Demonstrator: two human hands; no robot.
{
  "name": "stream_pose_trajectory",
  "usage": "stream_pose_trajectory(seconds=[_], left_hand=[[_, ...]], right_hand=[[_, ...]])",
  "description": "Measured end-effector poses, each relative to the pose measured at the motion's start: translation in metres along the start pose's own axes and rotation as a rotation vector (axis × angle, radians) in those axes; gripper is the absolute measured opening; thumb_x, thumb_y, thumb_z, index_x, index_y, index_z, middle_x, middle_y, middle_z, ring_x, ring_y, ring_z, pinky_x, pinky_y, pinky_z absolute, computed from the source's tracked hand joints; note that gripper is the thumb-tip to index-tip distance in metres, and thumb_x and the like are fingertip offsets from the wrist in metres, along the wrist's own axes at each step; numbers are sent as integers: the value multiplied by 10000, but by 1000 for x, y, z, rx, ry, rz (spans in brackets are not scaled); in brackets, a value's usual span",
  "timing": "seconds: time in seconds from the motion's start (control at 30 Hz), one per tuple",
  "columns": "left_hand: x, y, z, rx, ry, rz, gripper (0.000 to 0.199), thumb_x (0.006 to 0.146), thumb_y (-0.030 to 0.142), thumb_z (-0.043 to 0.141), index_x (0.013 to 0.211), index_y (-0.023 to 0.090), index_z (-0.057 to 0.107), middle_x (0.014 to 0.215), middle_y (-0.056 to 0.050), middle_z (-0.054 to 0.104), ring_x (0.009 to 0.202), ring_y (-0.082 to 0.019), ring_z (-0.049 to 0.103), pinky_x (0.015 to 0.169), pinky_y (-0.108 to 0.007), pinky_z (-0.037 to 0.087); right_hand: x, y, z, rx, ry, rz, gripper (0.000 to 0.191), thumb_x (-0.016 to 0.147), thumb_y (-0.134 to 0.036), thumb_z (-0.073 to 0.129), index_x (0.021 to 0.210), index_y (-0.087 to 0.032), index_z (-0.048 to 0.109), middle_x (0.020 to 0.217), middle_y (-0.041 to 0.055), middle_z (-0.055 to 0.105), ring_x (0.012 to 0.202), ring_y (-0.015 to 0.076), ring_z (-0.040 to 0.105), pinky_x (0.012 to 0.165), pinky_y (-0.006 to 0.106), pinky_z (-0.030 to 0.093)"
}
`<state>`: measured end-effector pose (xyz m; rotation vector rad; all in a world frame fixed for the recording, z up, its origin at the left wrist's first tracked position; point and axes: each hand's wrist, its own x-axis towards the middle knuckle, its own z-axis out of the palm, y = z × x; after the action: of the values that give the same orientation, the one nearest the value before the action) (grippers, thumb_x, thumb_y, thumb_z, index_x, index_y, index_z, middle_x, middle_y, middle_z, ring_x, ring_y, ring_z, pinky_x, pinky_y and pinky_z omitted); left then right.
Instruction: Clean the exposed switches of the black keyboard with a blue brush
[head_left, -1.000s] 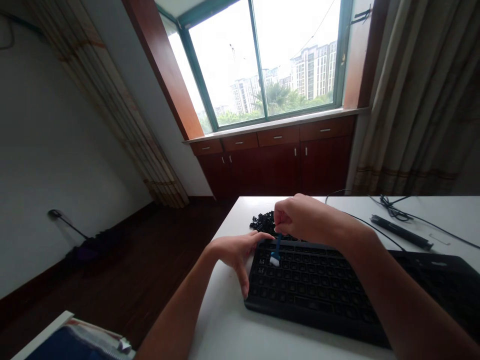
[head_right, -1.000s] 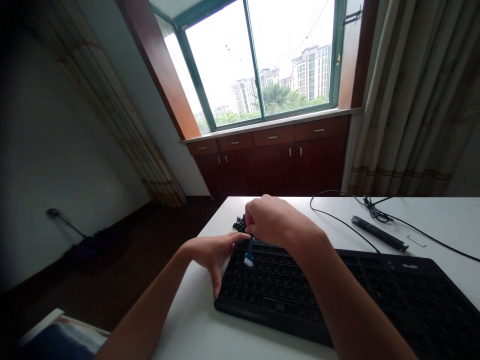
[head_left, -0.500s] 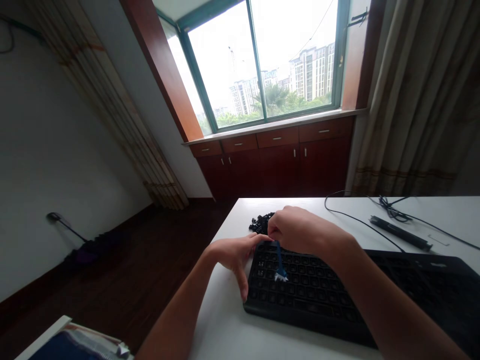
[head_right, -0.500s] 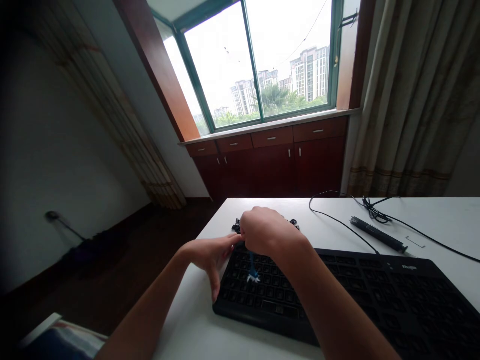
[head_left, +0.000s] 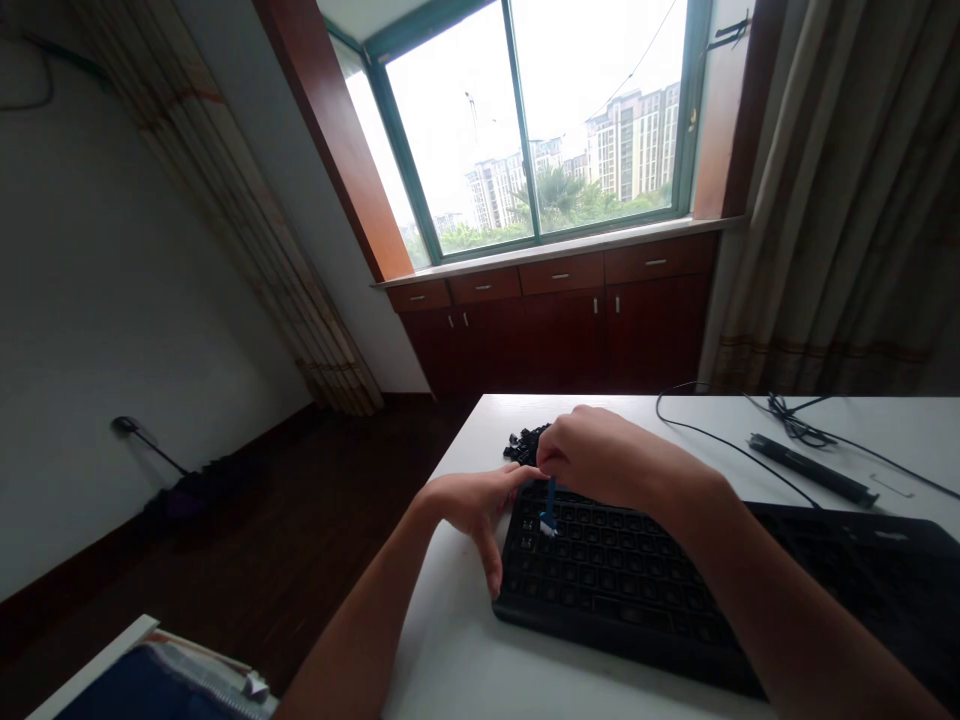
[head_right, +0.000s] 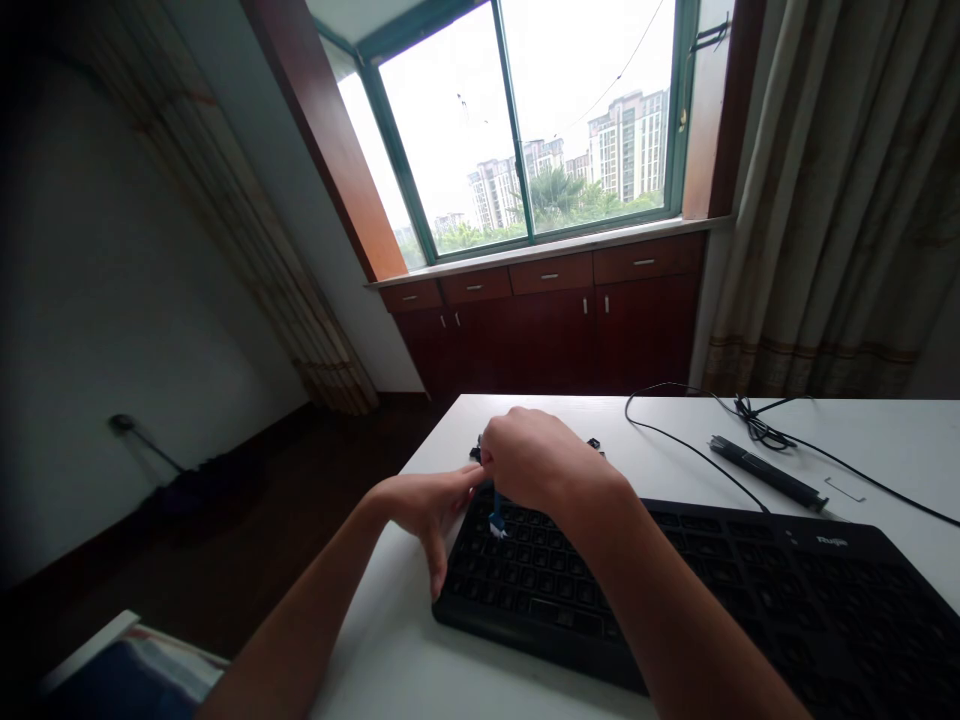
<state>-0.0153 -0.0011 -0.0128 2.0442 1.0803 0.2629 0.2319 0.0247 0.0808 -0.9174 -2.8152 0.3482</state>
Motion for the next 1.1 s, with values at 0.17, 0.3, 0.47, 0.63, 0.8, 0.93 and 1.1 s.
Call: stream_pose_trajectory(seconds=[0.17,0.3,0.47,0.63,0.8,0.93,1.1], left_hand=[[2,6,0,130,-49,-70,1385,247,520,927,1465,323,298,1384,-112,472,1245,-395,465,1022,-475,408],[1,11,0,179,-59,-121,1383,258,550,919,1468,333,284,1376,-112,455,1212,-388,481,990,-470,438],[1,12,0,184,-62,-94,1363,278,562,913,1462,309,288,1339,-109,467,1219,-385,468,1014,-473,420],[0,12,-1,187,-72,-123,1363,286,560,914,1467,333,271,1342,-109,453,1171,-367,500,962,-458,458],[1,10,0,181,-56,-55,1383,264,544,920,1466,321,274,1322,-105,473,1166,-370,500,967,-456,457],[1,9,0,200,-55,-102,1388,249,554,918,1465,332,285,1315,-102,475,1140,-374,518,952,-453,470],[0,7,0,193,-51,-33,1361,278,558,913,1461,314,287,1309,-99,474,1192,-374,487,1009,-464,436]], right_hand=[[-4,5,-9,2,98,16,209,855,-284,546,898,-275,750,793,25,715,680,146,585,587,257,328],[-4,0,-6,-9,1,88,167,815,-258,590,831,-252,756,787,43,706,668,149,591,573,255,335],[-4,-6,-5,-9,-50,100,159,804,-244,603,832,-245,760,778,45,702,640,144,584,554,251,333],[-7,-1,-14,-35,45,56,195,854,-289,559,831,-259,750,752,30,698,633,136,567,557,260,303],[-7,-2,-16,-28,57,65,208,868,-275,545,829,-245,747,757,38,701,659,138,579,580,260,309],[-6,-6,-9,-23,-84,166,187,798,-215,592,859,-229,768,796,64,708,639,155,588,543,259,326],[-7,-7,-9,-3,-59,104,194,812,-243,572,840,-237,764,773,57,701,615,147,565,547,261,328]])
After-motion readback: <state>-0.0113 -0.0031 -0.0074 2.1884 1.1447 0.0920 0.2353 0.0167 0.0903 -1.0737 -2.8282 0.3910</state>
